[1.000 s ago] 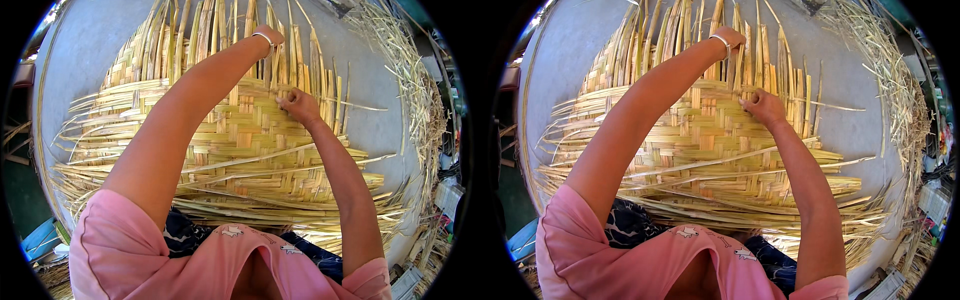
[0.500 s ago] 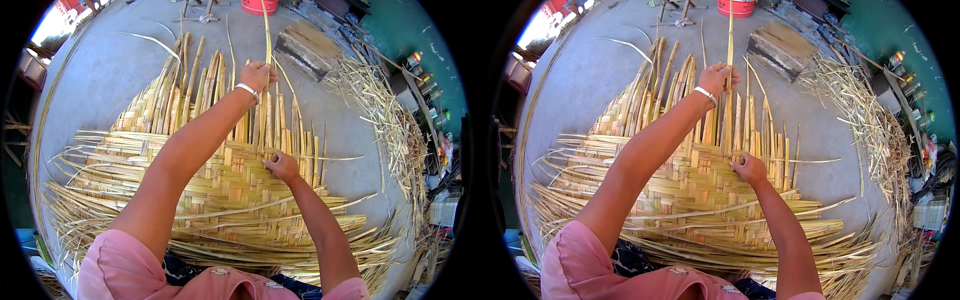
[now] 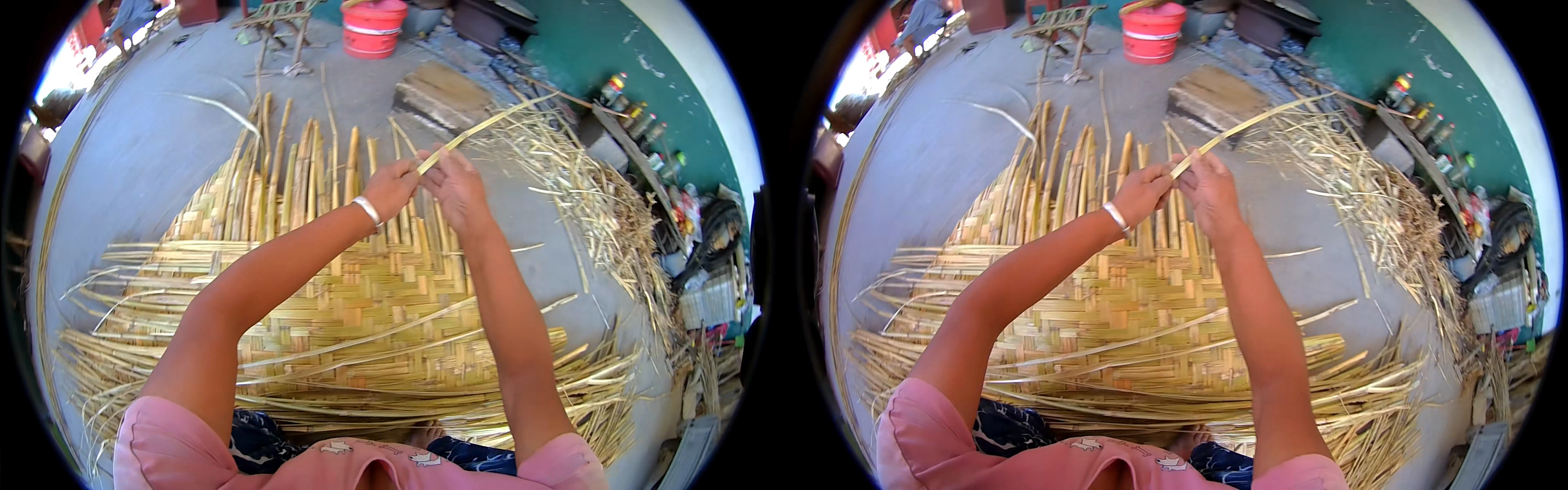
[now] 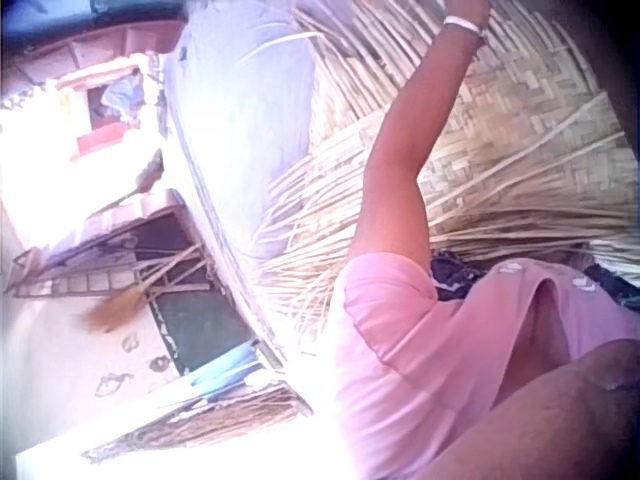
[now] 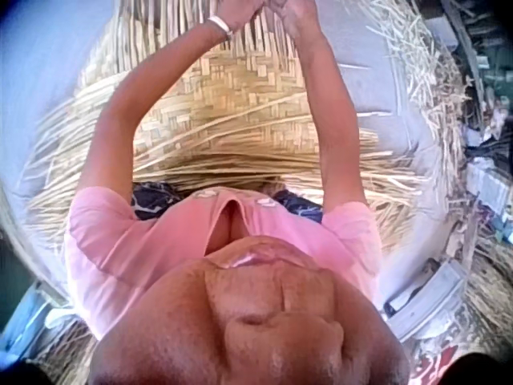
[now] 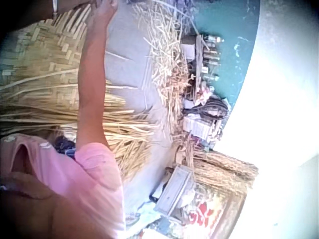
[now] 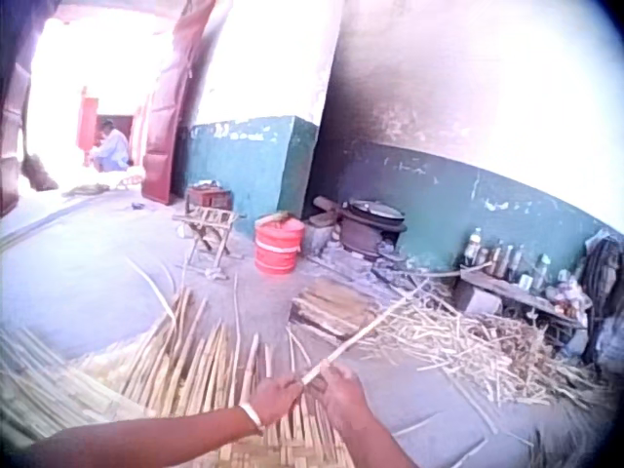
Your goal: The person sits on the floor and weaves a large circular basket using dried palm leaves. They interlace the leaves by hand, periodically adjusting the weave and adding new strands to expand the basket's size.
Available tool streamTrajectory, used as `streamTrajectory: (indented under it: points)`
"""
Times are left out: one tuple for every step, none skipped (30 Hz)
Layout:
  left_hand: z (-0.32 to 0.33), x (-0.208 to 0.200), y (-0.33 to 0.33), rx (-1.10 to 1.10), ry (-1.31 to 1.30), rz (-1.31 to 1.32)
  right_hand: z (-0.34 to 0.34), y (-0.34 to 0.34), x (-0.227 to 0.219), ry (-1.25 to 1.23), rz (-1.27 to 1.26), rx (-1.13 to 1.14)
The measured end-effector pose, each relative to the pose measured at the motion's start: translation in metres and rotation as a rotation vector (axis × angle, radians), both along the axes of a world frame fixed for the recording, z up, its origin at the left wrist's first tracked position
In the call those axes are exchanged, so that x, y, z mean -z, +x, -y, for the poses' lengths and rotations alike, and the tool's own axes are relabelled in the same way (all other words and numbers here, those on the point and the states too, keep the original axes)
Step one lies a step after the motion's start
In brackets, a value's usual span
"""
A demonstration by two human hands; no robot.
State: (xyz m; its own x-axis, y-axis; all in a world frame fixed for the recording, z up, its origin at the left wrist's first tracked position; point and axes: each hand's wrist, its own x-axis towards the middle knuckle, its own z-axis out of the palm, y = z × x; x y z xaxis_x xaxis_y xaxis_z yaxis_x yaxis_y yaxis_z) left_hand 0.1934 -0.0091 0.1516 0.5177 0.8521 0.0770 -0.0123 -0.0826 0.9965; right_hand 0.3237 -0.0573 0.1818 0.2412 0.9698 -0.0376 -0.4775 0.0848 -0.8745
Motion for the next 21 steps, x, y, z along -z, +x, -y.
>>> streamTrajectory:
  points:
    - [0.003,0.001,0.005,0.003,0.012,0.026,0.004,0.003,-0.003,0.005,0.012,0.03]
    - [0.007,0.0,0.007,-0.001,0.018,0.041,0.008,0.003,-0.002,0.004,0.012,0.053]
    - [0.009,-0.001,0.011,-0.032,0.088,-0.041,0.012,0.003,-0.002,0.003,0.014,0.075]
    - [0.012,-0.004,0.016,-0.065,0.158,-0.121,0.017,0.004,-0.006,0.011,0.051,0.112]
    - [0.015,-0.005,0.014,-0.113,0.228,-0.215,0.021,-0.002,-0.008,0.018,0.074,0.133]
    - [0.015,-0.005,0.016,-0.15,0.208,-0.228,0.023,-0.007,-0.009,0.025,0.099,0.152]
    - [0.013,-0.004,0.021,-0.19,0.187,-0.24,0.021,-0.01,-0.007,0.056,0.176,0.169]
    - [0.009,-0.004,0.023,-0.233,0.172,-0.252,0.019,-0.013,-0.009,0.093,0.164,0.174]
    - [0.007,0.001,0.027,-0.276,0.148,-0.173,0.019,-0.016,-0.006,0.119,0.151,0.183]
    - [0.001,0.003,0.03,-0.279,0.184,-0.238,0.018,-0.019,-0.005,0.146,0.139,0.189]
    - [-0.003,0.002,0.031,-0.279,0.213,-0.312,0.015,-0.019,-0.003,0.21,0.114,0.195]
    - [0.001,0.002,0.024,-0.278,0.226,-0.406,0.014,-0.019,0.006,0.257,0.071,0.197]
    - [0.002,-0.002,0.019,-0.145,0.513,-0.397,0.012,-0.009,0.006,0.268,0.251,0.163]
    - [0.0,-0.012,0.01,-0.069,0.758,-0.575,0.013,-0.003,0.007,0.285,0.423,0.135]
    - [-0.001,-0.02,0.002,0.026,0.842,-0.615,0.013,0.003,0.011,0.307,0.582,0.114]
    - [-0.006,-0.011,0.003,-0.005,0.946,-0.426,0.006,0.009,0.012,0.247,-0.006,0.012]
    - [-0.014,-0.002,-0.008,-0.05,1.058,-0.281,0.011,-0.002,0.005,0.201,-0.023,-0.087]
    - [0.01,-0.035,-0.01,0.134,0.601,-0.33,0.021,0.022,0.004,0.204,0.006,-0.162]
    - [0.003,-0.02,-0.013,0.155,0.438,-0.192,0.012,0.015,0.005,0.112,-0.102,0.01]
    - [-0.008,-0.005,-0.015,0.17,0.286,-0.04,0.01,0.004,0.007,0.083,-0.119,0.001]
    - [-0.004,-0.005,-0.019,0.153,0.35,-0.119,0.012,0.003,0.006,0.059,-0.118,0.011]
